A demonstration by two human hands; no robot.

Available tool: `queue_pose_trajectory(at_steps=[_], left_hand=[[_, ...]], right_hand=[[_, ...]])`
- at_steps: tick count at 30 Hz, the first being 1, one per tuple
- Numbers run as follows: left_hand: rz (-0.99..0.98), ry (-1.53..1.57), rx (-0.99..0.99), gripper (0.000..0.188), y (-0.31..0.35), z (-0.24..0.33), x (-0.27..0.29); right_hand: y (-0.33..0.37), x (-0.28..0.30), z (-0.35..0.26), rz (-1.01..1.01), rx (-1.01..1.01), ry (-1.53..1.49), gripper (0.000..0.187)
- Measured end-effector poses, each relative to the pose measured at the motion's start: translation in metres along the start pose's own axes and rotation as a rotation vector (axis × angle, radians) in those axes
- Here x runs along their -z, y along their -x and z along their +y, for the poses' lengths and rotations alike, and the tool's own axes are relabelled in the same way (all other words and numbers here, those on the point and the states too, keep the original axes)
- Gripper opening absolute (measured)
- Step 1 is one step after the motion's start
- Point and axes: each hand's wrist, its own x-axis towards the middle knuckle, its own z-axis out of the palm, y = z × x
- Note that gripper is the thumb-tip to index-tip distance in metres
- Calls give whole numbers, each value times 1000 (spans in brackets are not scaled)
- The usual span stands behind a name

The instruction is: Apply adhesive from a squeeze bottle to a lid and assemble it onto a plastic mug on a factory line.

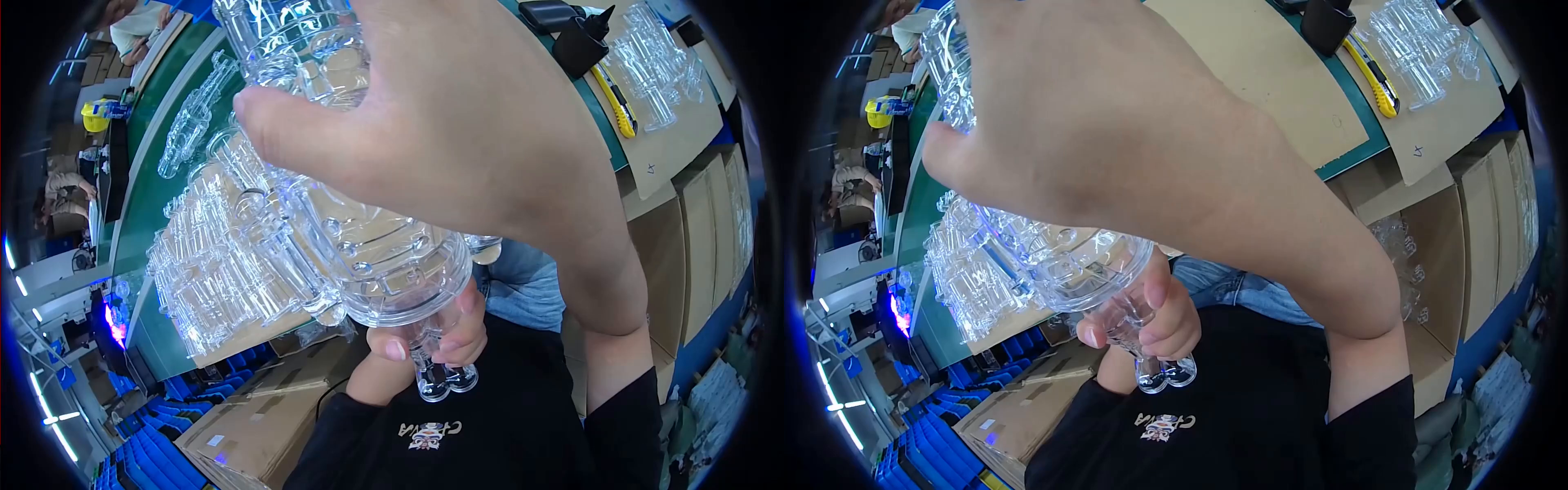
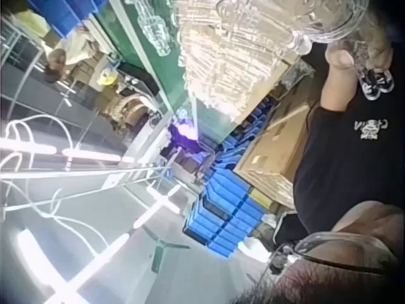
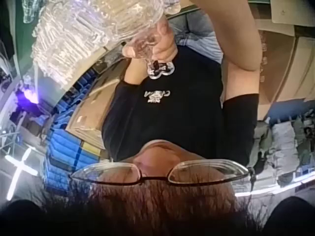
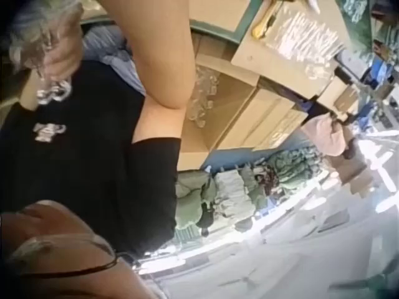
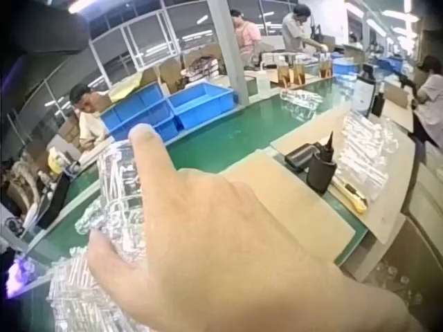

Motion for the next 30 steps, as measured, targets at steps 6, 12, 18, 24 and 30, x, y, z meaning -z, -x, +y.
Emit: queue_pose_trajectory(at_steps=[6, 12, 18, 24, 30], left_hand=[[146, 51, -9, 64, 2, -5, -9], [378, -16, 14, 66, 4, -11, -17], [529, -109, 45, 67, 8, -11, -25], [937, -1493, 150, 62, -5, -15, -30], [726, -1707, -124, 61, -9, -25, -30]], right_hand=[[4, -4, 11, 151, -116, 170, 84], [17, 5, 22, 122, -144, -74, 78], [18, -6, 43, 213, -46, -219, 74], [22, 1, 38, 407, 109, -762, 64], [55, -11, -12, 453, 31, -761, 64]])
